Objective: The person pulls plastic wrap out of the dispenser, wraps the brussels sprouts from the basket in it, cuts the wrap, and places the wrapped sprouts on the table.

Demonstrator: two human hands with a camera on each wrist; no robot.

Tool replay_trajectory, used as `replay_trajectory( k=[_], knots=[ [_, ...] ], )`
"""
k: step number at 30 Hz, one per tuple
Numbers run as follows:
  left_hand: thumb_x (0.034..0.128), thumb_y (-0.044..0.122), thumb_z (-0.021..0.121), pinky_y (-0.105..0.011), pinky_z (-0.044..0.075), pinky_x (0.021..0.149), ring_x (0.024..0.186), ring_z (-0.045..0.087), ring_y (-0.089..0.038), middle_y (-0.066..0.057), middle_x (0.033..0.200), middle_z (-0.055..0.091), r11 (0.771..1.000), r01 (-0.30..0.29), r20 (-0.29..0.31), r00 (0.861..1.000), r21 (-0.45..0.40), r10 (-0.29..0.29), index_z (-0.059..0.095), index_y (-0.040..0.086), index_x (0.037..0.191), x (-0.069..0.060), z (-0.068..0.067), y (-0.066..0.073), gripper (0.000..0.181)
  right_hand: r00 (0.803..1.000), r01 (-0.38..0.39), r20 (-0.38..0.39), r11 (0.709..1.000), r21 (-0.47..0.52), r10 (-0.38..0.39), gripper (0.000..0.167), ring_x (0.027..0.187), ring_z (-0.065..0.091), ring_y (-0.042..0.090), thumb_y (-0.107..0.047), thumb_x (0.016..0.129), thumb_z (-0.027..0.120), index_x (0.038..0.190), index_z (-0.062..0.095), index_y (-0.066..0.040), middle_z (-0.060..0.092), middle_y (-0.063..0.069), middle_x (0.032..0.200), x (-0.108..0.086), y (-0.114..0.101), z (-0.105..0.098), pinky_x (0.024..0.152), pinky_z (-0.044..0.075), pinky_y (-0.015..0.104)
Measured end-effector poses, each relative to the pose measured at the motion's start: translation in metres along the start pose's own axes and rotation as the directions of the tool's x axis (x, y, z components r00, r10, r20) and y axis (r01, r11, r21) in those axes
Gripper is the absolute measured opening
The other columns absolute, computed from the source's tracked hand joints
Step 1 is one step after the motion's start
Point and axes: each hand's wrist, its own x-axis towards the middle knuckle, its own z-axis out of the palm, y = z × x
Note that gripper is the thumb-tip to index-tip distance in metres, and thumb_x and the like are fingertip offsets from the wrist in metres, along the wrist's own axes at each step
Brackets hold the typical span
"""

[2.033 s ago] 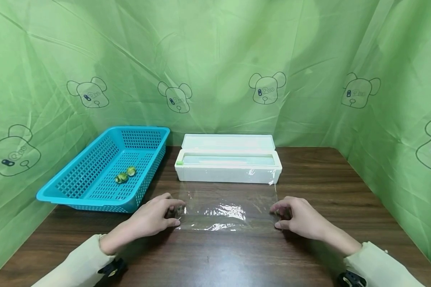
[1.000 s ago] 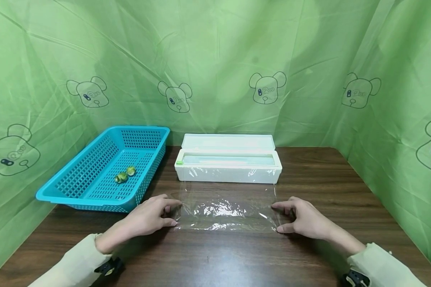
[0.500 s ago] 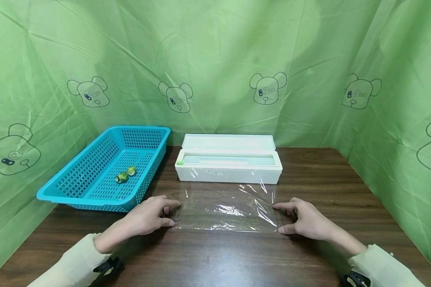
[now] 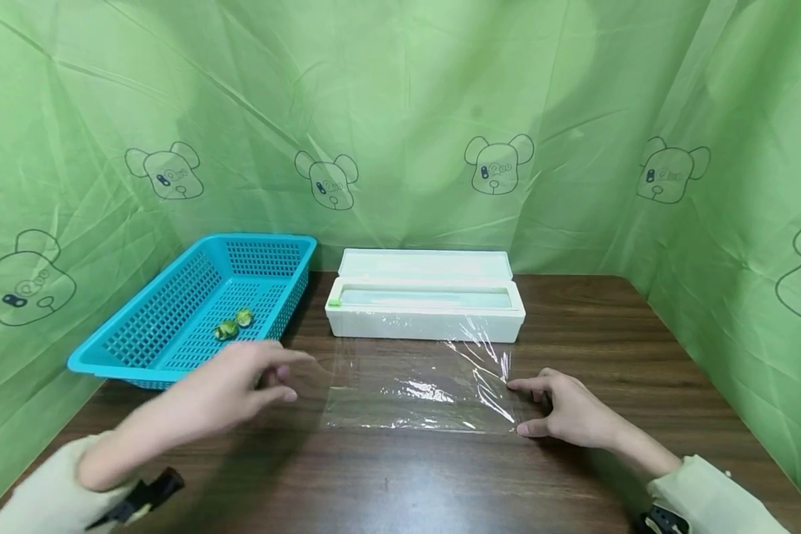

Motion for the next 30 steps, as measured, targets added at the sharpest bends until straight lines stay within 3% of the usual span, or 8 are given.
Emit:
replay_trajectory(
  k=[4, 8, 15, 19, 23, 30],
  knots=[
    [0.0909, 0.013, 0.085, -0.032, 0.052, 0.068, 0.073, 0.057, -0.008, 0.011, 0.081, 0.059, 0.999, -0.026, -0.068, 0.997, 0.046, 0.029, 0.074, 0.01, 0.131, 0.003, -0.043, -0.007, 0.042, 1.0, -0.014, 0.008, 1.0, -0.01, 0.014, 0.068, 0.076, 0.043, 0.011, -0.034, 0.075, 0.096, 0.134, 0.072, -0.01, 0.049, -0.001, 0.089, 0.0, -0.001, -0.001, 0.064, 0.037, 0.027],
    [0.0914, 0.013, 0.085, -0.032, 0.049, 0.064, 0.074, 0.058, -0.012, 0.007, 0.084, 0.062, 0.996, -0.024, -0.125, 0.992, 0.086, 0.035, 0.075, 0.009, 0.129, 0.012, -0.073, -0.02, 0.039, 1.0, -0.021, 0.02, 1.0, -0.014, 0.021, 0.067, 0.076, 0.042, 0.011, -0.035, 0.076, 0.095, 0.135, 0.072, -0.011, 0.048, -0.001, 0.089, 0.0, 0.0, -0.001, 0.064, 0.037, 0.027],
    [0.095, 0.014, 0.081, -0.031, 0.046, 0.062, 0.08, 0.06, -0.017, 0.003, 0.093, 0.069, 0.999, -0.04, -0.07, 0.997, 0.008, 0.041, 0.075, 0.008, 0.13, 0.037, -0.107, -0.048, 0.036, 0.999, -0.031, 0.014, 0.999, -0.013, 0.031, 0.068, 0.075, 0.042, 0.011, -0.034, 0.076, 0.096, 0.135, 0.072, -0.011, 0.048, -0.001, 0.088, -0.002, 0.001, 0.0, 0.063, 0.036, 0.027],
    [0.0963, 0.015, 0.08, -0.032, 0.046, 0.064, 0.084, 0.062, -0.019, 0.002, 0.104, 0.074, 0.999, -0.032, -0.025, 0.999, -0.032, 0.031, 0.074, 0.011, 0.133, 0.051, -0.123, -0.068, 0.037, 0.999, -0.043, 0.019, 0.999, -0.012, 0.043, 0.068, 0.075, 0.042, 0.011, -0.035, 0.076, 0.095, 0.136, 0.071, -0.011, 0.048, 0.0, 0.089, -0.002, 0.0, 0.0, 0.063, 0.036, 0.027],
    [0.0954, 0.014, 0.081, -0.031, 0.047, 0.067, 0.09, 0.064, -0.021, -0.001, 0.112, 0.074, 0.995, 0.004, 0.009, 1.0, -0.095, -0.003, 0.074, 0.014, 0.133, 0.061, -0.134, -0.098, 0.038, 0.999, -0.044, 0.027, 0.999, -0.008, 0.044, 0.069, 0.074, 0.042, 0.011, -0.035, 0.076, 0.095, 0.136, 0.071, -0.011, 0.048, 0.0, 0.089, 0.0, -0.001, -0.001, 0.062, 0.036, 0.027],
    [0.0929, 0.01, 0.083, -0.027, 0.047, 0.082, 0.096, 0.068, -0.021, -0.007, 0.119, 0.075, 0.984, 0.057, 0.071, 0.996, -0.171, -0.045, 0.075, 0.007, 0.13, 0.07, -0.136, -0.152, 0.038, 0.998, -0.05, 0.044, 0.999, -0.008, 0.05, 0.07, 0.074, 0.042, 0.011, -0.035, 0.075, 0.096, 0.136, 0.071, -0.013, 0.048, 0.0, 0.087, 0.003, -0.003, -0.002, 0.062, 0.036, 0.027]
  ],
)
